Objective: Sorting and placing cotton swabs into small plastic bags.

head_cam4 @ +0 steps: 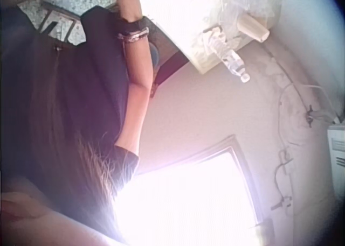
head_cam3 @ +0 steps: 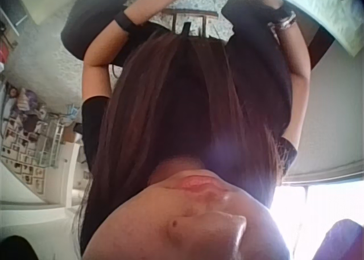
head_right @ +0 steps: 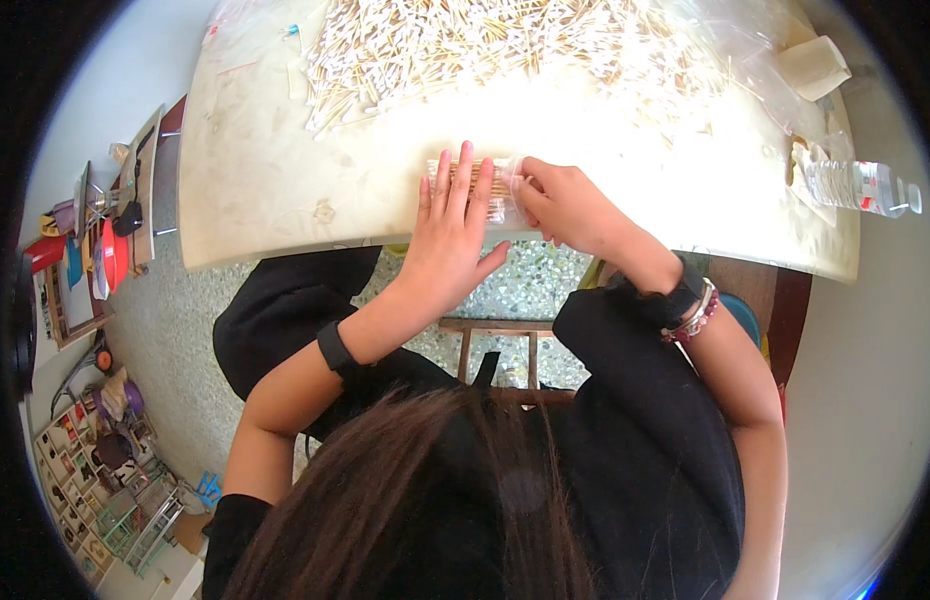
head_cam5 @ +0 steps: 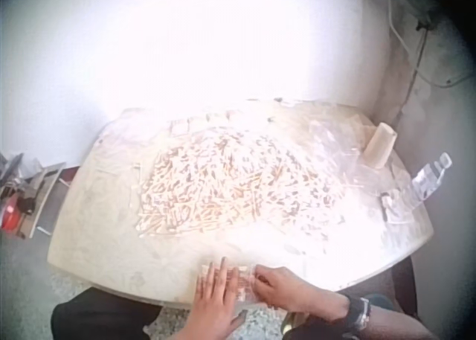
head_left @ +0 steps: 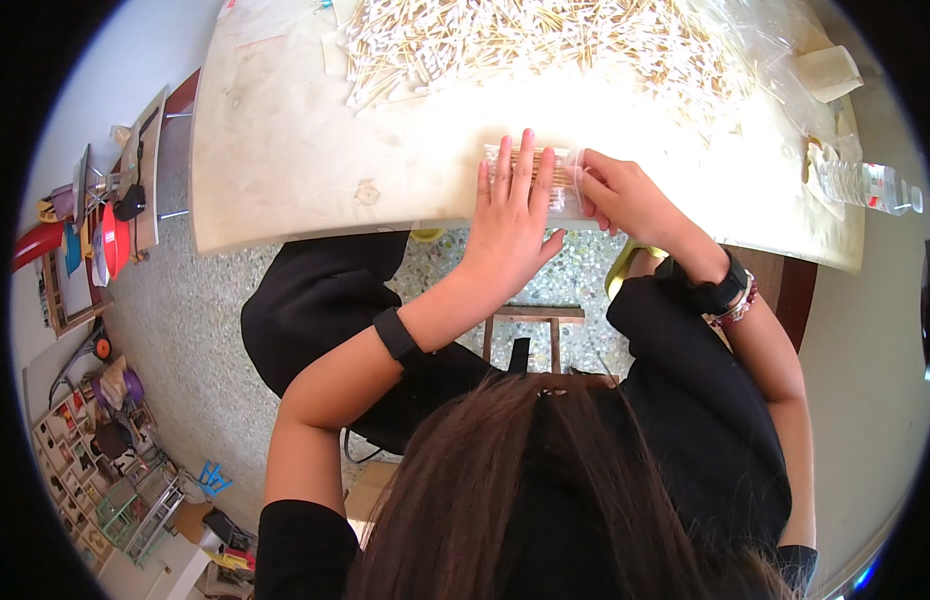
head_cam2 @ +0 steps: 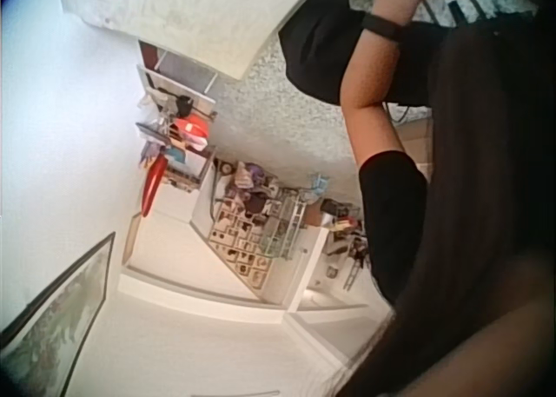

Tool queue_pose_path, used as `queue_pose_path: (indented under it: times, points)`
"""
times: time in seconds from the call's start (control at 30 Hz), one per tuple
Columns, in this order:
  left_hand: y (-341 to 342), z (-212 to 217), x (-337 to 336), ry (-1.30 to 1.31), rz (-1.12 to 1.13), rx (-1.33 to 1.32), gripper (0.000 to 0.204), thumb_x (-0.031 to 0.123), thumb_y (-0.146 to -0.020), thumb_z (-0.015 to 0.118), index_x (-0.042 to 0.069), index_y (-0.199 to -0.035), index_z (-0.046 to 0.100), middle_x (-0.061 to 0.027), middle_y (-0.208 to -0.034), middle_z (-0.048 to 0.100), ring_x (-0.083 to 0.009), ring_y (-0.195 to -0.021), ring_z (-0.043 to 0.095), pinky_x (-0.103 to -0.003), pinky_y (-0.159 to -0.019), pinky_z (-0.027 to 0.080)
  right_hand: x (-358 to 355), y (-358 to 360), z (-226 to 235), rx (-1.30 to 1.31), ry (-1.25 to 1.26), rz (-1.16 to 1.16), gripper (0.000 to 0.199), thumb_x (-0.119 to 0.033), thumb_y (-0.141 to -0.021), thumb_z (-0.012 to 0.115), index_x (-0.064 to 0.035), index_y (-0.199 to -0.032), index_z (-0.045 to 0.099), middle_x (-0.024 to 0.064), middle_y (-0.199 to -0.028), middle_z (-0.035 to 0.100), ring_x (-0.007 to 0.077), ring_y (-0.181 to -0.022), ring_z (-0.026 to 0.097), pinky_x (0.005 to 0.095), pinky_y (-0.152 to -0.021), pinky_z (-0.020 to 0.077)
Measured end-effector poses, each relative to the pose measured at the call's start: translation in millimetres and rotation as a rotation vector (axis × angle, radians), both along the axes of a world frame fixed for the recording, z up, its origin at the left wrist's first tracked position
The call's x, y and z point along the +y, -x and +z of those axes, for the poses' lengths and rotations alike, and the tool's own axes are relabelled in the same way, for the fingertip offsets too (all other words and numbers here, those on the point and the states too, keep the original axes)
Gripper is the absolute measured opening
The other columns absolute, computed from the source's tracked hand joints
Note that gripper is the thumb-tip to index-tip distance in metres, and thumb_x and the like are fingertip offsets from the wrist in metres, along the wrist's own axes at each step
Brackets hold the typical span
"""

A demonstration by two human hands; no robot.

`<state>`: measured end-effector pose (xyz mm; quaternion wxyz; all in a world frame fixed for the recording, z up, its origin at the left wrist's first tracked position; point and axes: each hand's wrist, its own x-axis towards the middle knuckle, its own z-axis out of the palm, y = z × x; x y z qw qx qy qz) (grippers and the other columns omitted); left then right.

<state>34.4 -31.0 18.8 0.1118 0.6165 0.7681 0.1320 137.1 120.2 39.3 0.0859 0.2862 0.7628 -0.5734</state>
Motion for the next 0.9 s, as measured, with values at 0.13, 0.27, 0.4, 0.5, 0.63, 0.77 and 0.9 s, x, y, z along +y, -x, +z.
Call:
queue_pose_path:
  times: [0.13,0.27,0.4,0.5,0.63,0.77,0.9]
  points:
    - [1,1,-1,-0.022,0.001,-0.028,0.088,0.027,-0.075,0.069,-0.002,-0.14,0.018,-0.0244,-0.146,0.011,-0.0427,-0.135,0.013,-0.056,-0.106,0.021,9,-16,3,0.034,0.078,0.029,0.021,-0.019,-0.092,0.051,0.0004,-0.088,0.058,0.004,-0.061,0.056,0.0089,-0.05,0.053,0.0238,-0.044,0.0434]
    - [1,-1,-1,-0.039,0.0,-0.022,0.087,0.026,-0.075,0.069,-0.003,-0.14,0.019,-0.0242,-0.146,0.011,-0.0424,-0.135,0.013,-0.055,-0.106,0.021,13,-20,-3,-0.036,0.121,0.023,0.018,-0.016,-0.091,0.054,0.0001,-0.092,0.06,0.0018,-0.062,0.055,0.007,-0.05,0.052,0.0223,-0.044,0.0428]
    - [2,-1,-1,-0.038,0.003,-0.029,0.087,0.026,-0.075,0.069,-0.003,-0.14,0.019,-0.0243,-0.146,0.012,-0.0419,-0.135,0.014,-0.054,-0.106,0.021,11,-19,-8,0.013,0.195,-0.043,0.018,-0.017,-0.091,0.053,-0.0002,-0.089,0.06,0.0,-0.06,0.054,0.0059,-0.05,0.05,0.0208,-0.045,0.0417]
    - [2,-2,-1,-0.041,0.002,-0.032,0.087,0.026,-0.075,0.069,-0.003,-0.14,0.018,-0.0246,-0.146,0.012,-0.0418,-0.135,0.014,-0.054,-0.106,0.021,11,-21,-12,0.032,0.22,-0.077,0.02,-0.018,-0.091,0.055,-0.0004,-0.086,0.061,-0.0007,-0.059,0.054,0.0052,-0.049,0.049,0.0201,-0.045,0.0404]
    - [2,-1,0,-0.033,-0.001,-0.033,0.087,0.026,-0.075,0.069,-0.004,-0.139,0.019,-0.025,-0.145,0.012,-0.042,-0.135,0.014,-0.054,-0.106,0.021,11,-16,-12,0.045,0.204,-0.099,0.022,-0.02,-0.09,0.058,-0.0009,-0.08,0.061,-0.0012,-0.057,0.054,0.0046,-0.047,0.047,0.0197,-0.044,0.0379]
    - [1,-1,0,-0.025,-0.003,-0.019,0.087,0.026,-0.075,0.069,-0.004,-0.139,0.019,-0.0252,-0.145,0.012,-0.0426,-0.135,0.014,-0.054,-0.107,0.021,9,-11,-15,0.022,0.237,-0.069,0.021,-0.019,-0.089,0.059,-0.0017,-0.078,0.059,-0.0012,-0.057,0.053,0.0037,-0.047,0.047,0.0188,-0.043,0.0382]
    - [1,-1,0,-0.019,-0.003,-0.007,0.087,0.027,-0.075,0.068,-0.004,-0.139,0.019,-0.0253,-0.145,0.011,-0.0431,-0.135,0.014,-0.054,-0.107,0.021,12,-13,-10,-0.023,0.176,-0.056,0.024,-0.024,-0.09,0.057,-0.0017,-0.081,0.061,-0.0001,-0.056,0.054,0.0059,-0.045,0.047,0.0211,-0.042,0.038]
